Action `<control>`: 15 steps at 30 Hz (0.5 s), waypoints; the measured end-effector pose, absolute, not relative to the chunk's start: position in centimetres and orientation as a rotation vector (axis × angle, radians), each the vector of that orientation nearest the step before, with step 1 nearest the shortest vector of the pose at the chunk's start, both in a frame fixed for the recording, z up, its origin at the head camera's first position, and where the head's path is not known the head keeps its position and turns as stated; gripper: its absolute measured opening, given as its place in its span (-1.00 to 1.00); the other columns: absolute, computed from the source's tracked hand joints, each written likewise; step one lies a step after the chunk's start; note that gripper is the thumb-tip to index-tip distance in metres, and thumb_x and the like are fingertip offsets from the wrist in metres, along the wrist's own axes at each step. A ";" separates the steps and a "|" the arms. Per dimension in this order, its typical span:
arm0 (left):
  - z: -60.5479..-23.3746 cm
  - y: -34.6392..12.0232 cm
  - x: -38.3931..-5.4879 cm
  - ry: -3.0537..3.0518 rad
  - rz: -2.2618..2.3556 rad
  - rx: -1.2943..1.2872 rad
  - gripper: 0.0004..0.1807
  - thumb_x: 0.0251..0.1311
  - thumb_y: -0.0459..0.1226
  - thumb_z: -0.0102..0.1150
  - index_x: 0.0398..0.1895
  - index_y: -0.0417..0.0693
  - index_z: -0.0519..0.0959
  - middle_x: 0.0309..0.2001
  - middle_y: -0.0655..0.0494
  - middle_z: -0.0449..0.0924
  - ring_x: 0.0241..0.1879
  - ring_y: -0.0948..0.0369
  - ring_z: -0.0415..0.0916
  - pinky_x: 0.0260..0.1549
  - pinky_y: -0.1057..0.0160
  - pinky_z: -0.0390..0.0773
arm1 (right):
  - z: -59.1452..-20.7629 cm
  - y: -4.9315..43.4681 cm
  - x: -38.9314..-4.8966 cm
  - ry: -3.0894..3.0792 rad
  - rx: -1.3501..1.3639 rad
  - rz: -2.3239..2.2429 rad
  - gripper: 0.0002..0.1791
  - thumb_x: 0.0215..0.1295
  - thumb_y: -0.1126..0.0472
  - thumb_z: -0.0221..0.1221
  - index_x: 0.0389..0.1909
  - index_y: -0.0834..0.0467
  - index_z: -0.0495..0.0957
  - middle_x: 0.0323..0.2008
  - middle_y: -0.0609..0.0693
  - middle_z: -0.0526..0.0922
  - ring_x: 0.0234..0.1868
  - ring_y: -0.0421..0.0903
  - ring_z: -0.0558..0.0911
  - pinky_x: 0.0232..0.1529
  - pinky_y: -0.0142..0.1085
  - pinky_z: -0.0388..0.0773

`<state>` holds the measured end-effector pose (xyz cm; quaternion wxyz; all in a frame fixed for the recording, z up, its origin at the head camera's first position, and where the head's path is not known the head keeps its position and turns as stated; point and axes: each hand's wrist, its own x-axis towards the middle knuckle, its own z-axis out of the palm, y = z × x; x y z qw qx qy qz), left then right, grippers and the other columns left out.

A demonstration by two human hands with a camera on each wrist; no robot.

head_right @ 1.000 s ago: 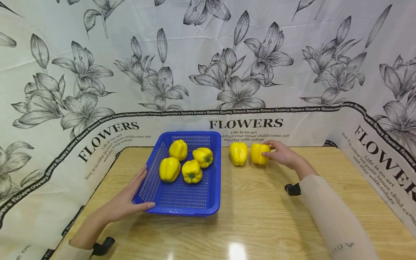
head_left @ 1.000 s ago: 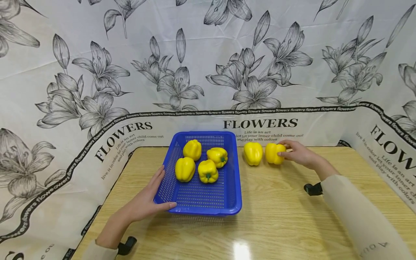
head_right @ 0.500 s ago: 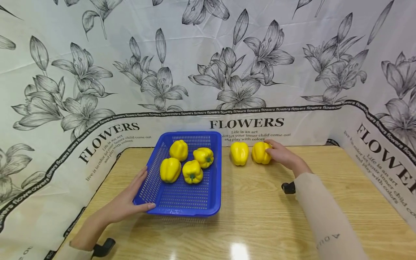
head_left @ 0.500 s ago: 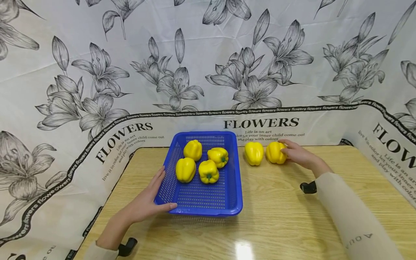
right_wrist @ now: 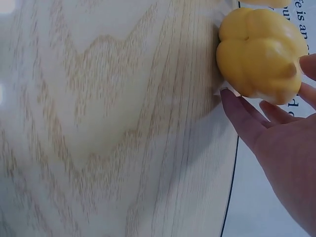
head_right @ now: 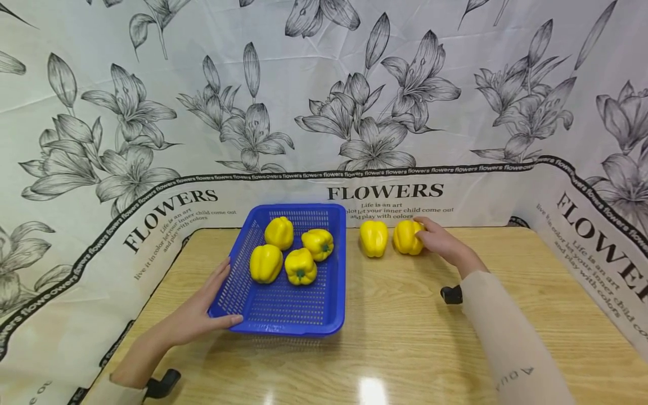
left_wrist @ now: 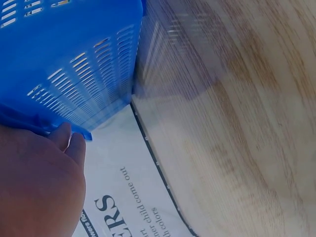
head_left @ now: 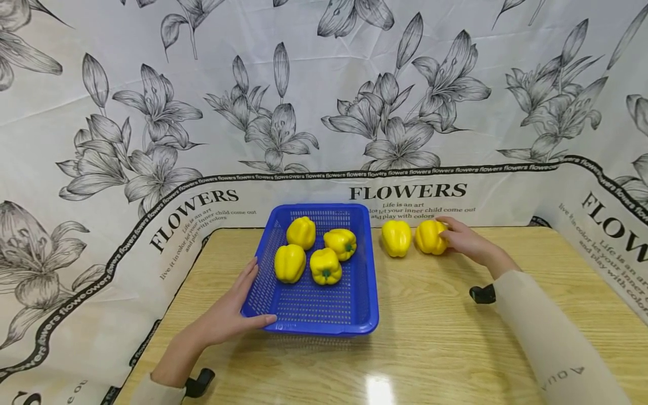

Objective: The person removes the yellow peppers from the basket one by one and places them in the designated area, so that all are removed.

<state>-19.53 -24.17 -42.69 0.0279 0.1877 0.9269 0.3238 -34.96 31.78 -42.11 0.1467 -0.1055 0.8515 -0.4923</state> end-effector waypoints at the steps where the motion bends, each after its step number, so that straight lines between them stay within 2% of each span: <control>1: -42.7 -24.1 -19.5 2.861 0.997 0.578 0.27 0.15 0.22 0.36 0.69 0.07 -0.26 0.68 0.11 -0.41 0.60 -0.15 -0.18 0.40 -0.37 0.11 | -42.1 31.8 -34.9 2.449 -0.301 -1.419 -0.31 0.61 0.28 -0.27 0.60 0.38 -0.29 0.52 0.54 -0.13 0.44 0.40 0.17 0.38 0.28 0.29; 9: -42.5 -24.0 -19.5 2.858 1.003 0.573 0.27 0.16 0.19 0.38 0.69 0.05 -0.27 0.68 0.11 -0.41 0.60 -0.17 -0.15 0.39 -0.37 0.14 | -41.4 32.7 -34.0 2.479 -0.309 -1.385 -0.31 0.64 0.25 -0.25 0.60 0.36 -0.31 0.51 0.57 -0.19 0.43 0.51 0.19 0.35 0.29 0.32; 15: -42.3 -24.0 -19.4 2.852 1.010 0.585 0.28 0.15 0.20 0.38 0.69 0.04 -0.26 0.68 0.12 -0.42 0.60 -0.16 -0.18 0.40 -0.37 0.11 | -40.5 33.4 -32.9 2.544 -0.302 -1.307 -0.31 0.66 0.21 -0.22 0.60 0.37 -0.27 0.53 0.55 -0.22 0.46 0.53 0.11 0.33 0.30 0.33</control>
